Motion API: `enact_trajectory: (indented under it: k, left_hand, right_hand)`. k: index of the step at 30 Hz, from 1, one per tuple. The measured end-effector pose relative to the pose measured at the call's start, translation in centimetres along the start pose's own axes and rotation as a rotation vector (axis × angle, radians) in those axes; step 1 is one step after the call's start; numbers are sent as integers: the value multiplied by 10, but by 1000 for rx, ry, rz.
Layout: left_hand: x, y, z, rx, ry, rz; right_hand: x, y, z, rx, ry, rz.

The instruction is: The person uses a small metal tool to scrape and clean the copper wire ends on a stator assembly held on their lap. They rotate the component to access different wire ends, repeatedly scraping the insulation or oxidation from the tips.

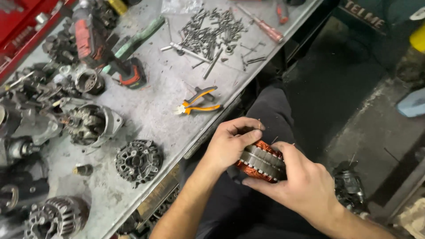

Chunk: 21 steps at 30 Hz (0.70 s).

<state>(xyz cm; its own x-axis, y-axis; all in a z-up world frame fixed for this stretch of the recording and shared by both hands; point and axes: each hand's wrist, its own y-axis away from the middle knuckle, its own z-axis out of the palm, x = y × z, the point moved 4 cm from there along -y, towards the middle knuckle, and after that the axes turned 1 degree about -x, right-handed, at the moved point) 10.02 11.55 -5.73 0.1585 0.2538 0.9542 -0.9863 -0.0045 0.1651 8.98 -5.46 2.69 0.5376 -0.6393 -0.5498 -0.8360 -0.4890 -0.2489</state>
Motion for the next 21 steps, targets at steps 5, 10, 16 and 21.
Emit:
enact_trajectory:
  k: [5,10,16,21]
  left_hand:
    - [-15,16,-2,144,-30,50]
    - [-1,25,16,232,-49,159]
    - [24,41,37,246,-470,324]
    - [30,39,42,173,-514,369]
  right_hand:
    - [4,-6,-3,-114,-63,-67]
    - [28,-17,-11,-331,-194,-73]
    - [38,-49,-28,-225,129,-223]
    - [64,-53,-17,-353,496,-350]
